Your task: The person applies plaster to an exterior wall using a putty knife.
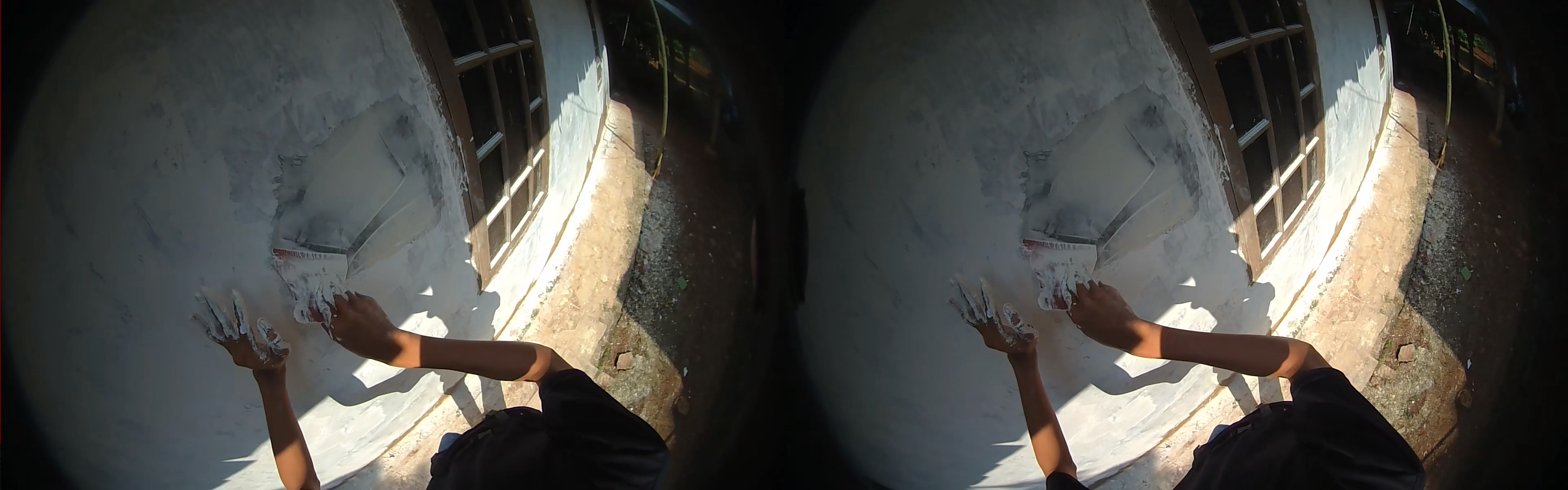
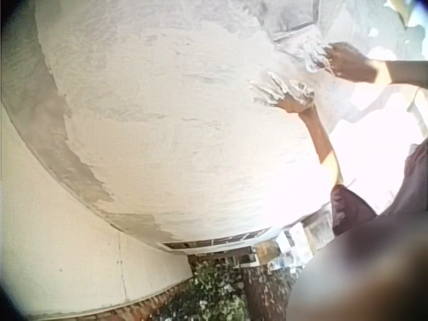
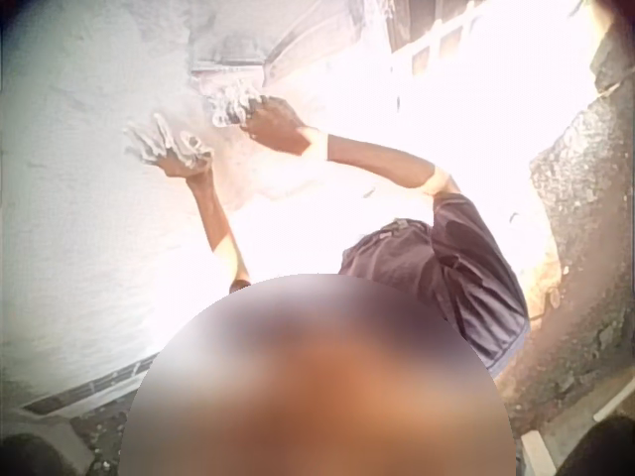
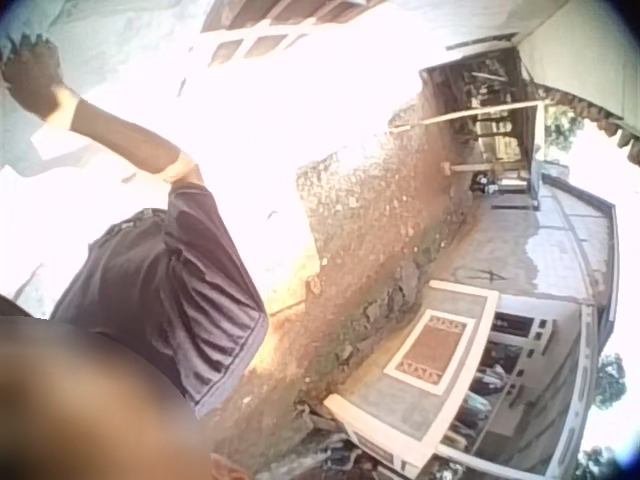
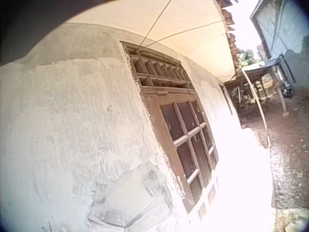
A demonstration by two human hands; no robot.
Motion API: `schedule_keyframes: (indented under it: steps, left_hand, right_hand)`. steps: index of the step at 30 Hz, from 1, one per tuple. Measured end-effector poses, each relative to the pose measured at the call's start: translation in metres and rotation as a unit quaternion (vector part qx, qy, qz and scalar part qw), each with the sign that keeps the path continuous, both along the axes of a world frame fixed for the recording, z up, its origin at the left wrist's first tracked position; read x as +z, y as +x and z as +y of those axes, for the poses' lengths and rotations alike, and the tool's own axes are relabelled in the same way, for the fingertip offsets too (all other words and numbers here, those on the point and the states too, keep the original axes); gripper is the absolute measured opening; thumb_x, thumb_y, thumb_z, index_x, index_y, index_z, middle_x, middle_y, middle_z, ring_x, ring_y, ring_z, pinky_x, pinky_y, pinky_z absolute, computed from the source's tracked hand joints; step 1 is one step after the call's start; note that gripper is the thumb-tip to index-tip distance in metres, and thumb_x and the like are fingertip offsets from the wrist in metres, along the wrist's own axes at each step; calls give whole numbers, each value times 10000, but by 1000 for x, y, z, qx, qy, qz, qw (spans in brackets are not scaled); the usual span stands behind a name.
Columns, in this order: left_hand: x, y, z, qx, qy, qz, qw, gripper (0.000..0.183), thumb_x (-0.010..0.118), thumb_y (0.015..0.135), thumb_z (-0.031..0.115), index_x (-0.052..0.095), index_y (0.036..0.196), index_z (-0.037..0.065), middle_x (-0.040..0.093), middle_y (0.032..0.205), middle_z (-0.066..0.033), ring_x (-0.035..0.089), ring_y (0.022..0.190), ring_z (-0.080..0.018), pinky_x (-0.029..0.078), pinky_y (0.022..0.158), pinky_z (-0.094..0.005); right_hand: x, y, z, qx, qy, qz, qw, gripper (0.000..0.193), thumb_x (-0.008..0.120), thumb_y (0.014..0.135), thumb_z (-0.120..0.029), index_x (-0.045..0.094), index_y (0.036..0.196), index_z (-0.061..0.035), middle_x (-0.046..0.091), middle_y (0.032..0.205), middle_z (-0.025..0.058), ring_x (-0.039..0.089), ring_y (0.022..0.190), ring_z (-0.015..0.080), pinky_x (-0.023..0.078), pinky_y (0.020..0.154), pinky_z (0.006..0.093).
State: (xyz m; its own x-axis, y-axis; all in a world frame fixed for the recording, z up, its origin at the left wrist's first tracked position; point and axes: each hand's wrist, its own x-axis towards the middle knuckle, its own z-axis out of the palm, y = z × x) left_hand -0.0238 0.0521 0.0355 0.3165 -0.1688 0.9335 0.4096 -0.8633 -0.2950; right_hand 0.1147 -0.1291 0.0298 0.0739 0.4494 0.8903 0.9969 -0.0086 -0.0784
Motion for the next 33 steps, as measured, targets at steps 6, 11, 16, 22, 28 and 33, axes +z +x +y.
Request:
schedule_keyframes:
  steps: [6, 11, 16, 22, 28, 33]
  left_hand:
    - [77, 14, -65, -56, 77, -13, 995, 403, 417, 870, 194, 499, 1193, -33, 463, 1247, -263, 390, 1193, -462, 270, 1005, -567]
    - [102, 14, -61, -91, 93, 52, 990, 410, 418, 860, 182, 492, 1206, -25, 442, 1271, -259, 363, 1217, -457, 238, 1016, -580]
    - [108, 7, -55, -102, 102, 129, 981, 420, 418, 850, 169, 486, 1220, -16, 420, 1295, -256, 337, 1242, -451, 207, 1026, -592]
    - [116, -4, -43, -161, 106, 93, 977, 427, 429, 834, 160, 491, 1221, -9, 410, 1314, -244, 348, 1245, -429, 199, 1030, -590]
    - [131, -45, -25, -168, 111, 86, 976, 412, 439, 836, 171, 524, 1203, 6, 409, 1318, -240, 345, 1261, -393, 182, 1052, -555]
    - [115, -23, -19, -210, 93, 87, 970, 427, 418, 854, 211, 512, 1218, 9, 401, 1324, -242, 342, 1267, -378, 182, 1053, -548]
  right_hand:
    - [27, 96, -66, -38, 170, 215, 961, 92, 585, 680, 86, 594, 760, 43, 563, 712, 140, 585, 593, 236, 476, 542, 288]
    - [20, 144, -35, -118, 135, 252, 951, 46, 584, 704, 2, 561, 715, 41, 549, 678, 179, 536, 597, 336, 449, 548, 369]
    - [-22, 27, 11, -117, 28, 94, 988, 143, 616, 690, -20, 612, 832, -5, 591, 767, 145, 598, 668, 329, 495, 592, 365]
    - [6, 60, -31, 47, 204, 433, 877, 119, 528, 699, 127, 553, 773, 37, 556, 704, 73, 570, 600, 127, 457, 505, 223]
    - [43, 69, 25, -174, 127, 172, 961, 113, 597, 686, -10, 558, 597, 48, 559, 705, 197, 564, 659, 340, 470, 618, 381]
    - [-18, -35, 45, -173, -50, 138, 974, 171, 601, 768, -137, 600, 752, 33, 565, 767, 204, 588, 713, 346, 488, 653, 423]
